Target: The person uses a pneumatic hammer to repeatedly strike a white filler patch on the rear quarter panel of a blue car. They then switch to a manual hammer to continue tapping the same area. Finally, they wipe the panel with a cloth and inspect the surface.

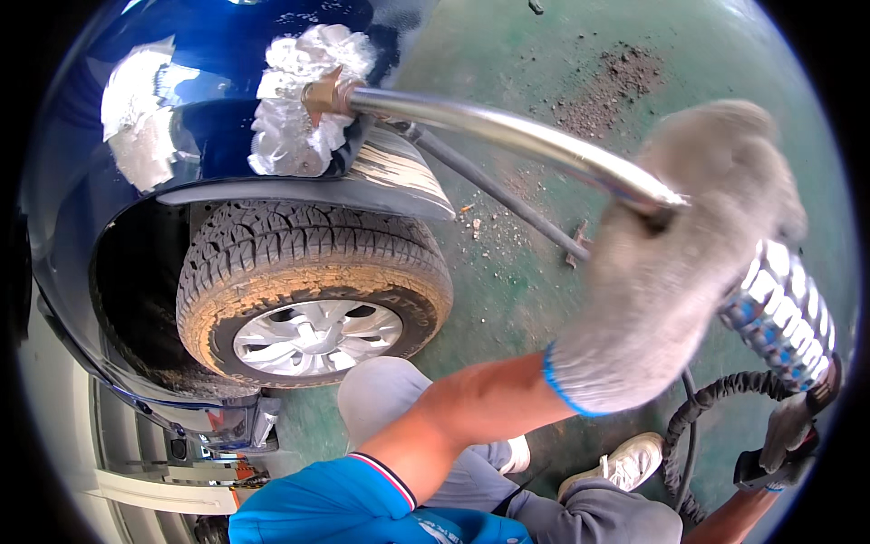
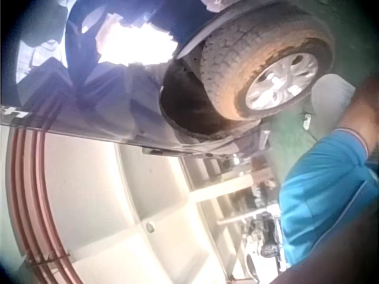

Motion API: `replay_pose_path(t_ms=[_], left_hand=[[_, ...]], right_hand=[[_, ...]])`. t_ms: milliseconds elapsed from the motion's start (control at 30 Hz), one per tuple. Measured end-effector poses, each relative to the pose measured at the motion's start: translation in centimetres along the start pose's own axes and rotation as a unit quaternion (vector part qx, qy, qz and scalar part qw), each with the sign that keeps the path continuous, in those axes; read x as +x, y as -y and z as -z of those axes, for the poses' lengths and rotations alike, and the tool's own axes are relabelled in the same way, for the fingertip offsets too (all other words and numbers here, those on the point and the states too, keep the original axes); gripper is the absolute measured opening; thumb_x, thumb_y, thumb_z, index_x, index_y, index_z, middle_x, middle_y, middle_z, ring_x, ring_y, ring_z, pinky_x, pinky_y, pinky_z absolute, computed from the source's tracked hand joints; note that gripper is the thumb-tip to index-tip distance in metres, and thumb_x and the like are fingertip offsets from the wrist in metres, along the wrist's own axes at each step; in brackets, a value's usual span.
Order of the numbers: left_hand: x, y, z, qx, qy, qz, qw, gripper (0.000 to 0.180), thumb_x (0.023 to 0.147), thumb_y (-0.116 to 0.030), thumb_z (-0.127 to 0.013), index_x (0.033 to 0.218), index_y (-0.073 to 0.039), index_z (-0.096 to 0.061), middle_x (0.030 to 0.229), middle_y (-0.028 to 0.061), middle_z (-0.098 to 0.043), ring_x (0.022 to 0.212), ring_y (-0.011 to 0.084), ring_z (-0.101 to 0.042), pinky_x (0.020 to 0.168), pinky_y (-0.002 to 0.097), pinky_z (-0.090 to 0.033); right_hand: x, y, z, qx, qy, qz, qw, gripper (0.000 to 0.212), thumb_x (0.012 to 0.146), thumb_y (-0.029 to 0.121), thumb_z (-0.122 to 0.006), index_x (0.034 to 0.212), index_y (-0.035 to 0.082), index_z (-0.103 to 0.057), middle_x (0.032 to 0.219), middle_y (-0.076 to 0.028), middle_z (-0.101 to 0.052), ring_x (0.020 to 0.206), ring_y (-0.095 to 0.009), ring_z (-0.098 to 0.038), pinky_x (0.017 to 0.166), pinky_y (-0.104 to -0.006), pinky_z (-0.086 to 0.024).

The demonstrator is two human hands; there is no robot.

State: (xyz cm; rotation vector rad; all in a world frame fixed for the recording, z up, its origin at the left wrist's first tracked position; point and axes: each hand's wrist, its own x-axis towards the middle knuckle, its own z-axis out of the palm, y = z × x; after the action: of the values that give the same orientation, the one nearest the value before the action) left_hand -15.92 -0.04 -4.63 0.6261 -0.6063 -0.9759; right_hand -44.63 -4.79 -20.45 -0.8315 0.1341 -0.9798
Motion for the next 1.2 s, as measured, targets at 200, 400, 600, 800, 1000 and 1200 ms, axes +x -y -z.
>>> replay_pose_path(t_ms=[200, 400, 600, 800, 1000, 1200], left_hand=[[-0.9, -4.9, 1.5, -0.046, -0.194, 0.040, 0.979, 0.023, 0.109, -0.029, -0.066, 0.121, -0.010, -0.060, 0.079, -0.0028, -0.054, 0.069, 0.0102, -0.056, 0.088, 0.0389, -0.059], [-2.4, -5.2, 3.0, -0.102, -0.216, 0.050, 0.970, 0.021, 0.110, -0.027, -0.065, 0.121, -0.010, -0.061, 0.073, -0.0029, -0.050, 0.061, 0.0106, -0.052, 0.081, 0.0380, -0.058], [-2.1, -5.7, 3.3, -0.101, -0.201, 0.057, 0.973, 0.019, 0.110, -0.025, -0.065, 0.120, -0.009, -0.062, 0.072, -0.0027, -0.049, 0.059, 0.0108, -0.051, 0.076, 0.0363, -0.058], [-2.3, -5.8, 3.4, -0.098, -0.191, 0.053, 0.975, 0.019, 0.110, -0.024, -0.064, 0.122, -0.009, -0.061, 0.072, -0.0024, -0.049, 0.060, 0.0109, -0.051, 0.078, 0.0378, -0.059], [-2.4, -5.6, 3.5, -0.100, -0.178, 0.044, 0.978, 0.021, 0.111, -0.024, -0.063, 0.125, -0.009, -0.060, 0.074, -0.0017, -0.051, 0.062, 0.0116, -0.054, 0.083, 0.0398, -0.059], [-1.4, -5.9, 3.0, -0.099, -0.152, 0.054, 0.982, 0.022, 0.111, -0.025, -0.063, 0.126, -0.009, -0.059, 0.077, -0.0008, -0.057, 0.065, 0.0117, -0.058, 0.086, 0.0406, -0.060]], right_hand=[[-3.6, -1.7, 7.3, -0.323, -0.114, 0.019, 0.939, 0.040, 0.098, 0.026, -0.071, 0.119, -0.007, -0.060, 0.074, -0.006, -0.059, 0.051, -0.013, -0.052, 0.044, -0.0271, -0.039], [-5.3, -2.1, 9.4, -0.460, -0.142, 0.058, 0.875, 0.047, 0.104, 0.026, -0.066, 0.128, -0.013, -0.057, 0.065, -0.006, -0.057, 0.041, -0.011, -0.050, 0.039, -0.0216, -0.037], [-2.9, -2.1, 5.5, -0.569, -0.077, 0.156, 0.804, 0.032, 0.098, 0.012, -0.063, 0.119, -0.012, -0.063, 0.071, -0.003, -0.058, 0.054, -0.010, -0.053, 0.054, -0.0230, -0.041], [-3.2, -2.6, 3.8, -0.511, -0.225, 0.017, 0.829, 0.024, 0.098, 0.011, -0.057, 0.112, -0.009, -0.062, 0.065, -0.002, -0.053, 0.053, -0.010, -0.052, 0.052, -0.0230, -0.039], [-3.8, -3.0, 5.2, -0.498, -0.230, 0.008, 0.836, 0.028, 0.097, 0.017, -0.061, 0.109, -0.008, -0.062, 0.066, -0.003, -0.052, 0.053, -0.011, -0.052, 0.051, -0.0237, -0.039], [-4.3, -2.3, 5.9, -0.463, -0.215, 0.019, 0.860, 0.032, 0.094, 0.022, -0.066, 0.108, -0.007, -0.062, 0.070, -0.003, -0.053, 0.057, -0.012, -0.052, 0.053, -0.0246, -0.039]])
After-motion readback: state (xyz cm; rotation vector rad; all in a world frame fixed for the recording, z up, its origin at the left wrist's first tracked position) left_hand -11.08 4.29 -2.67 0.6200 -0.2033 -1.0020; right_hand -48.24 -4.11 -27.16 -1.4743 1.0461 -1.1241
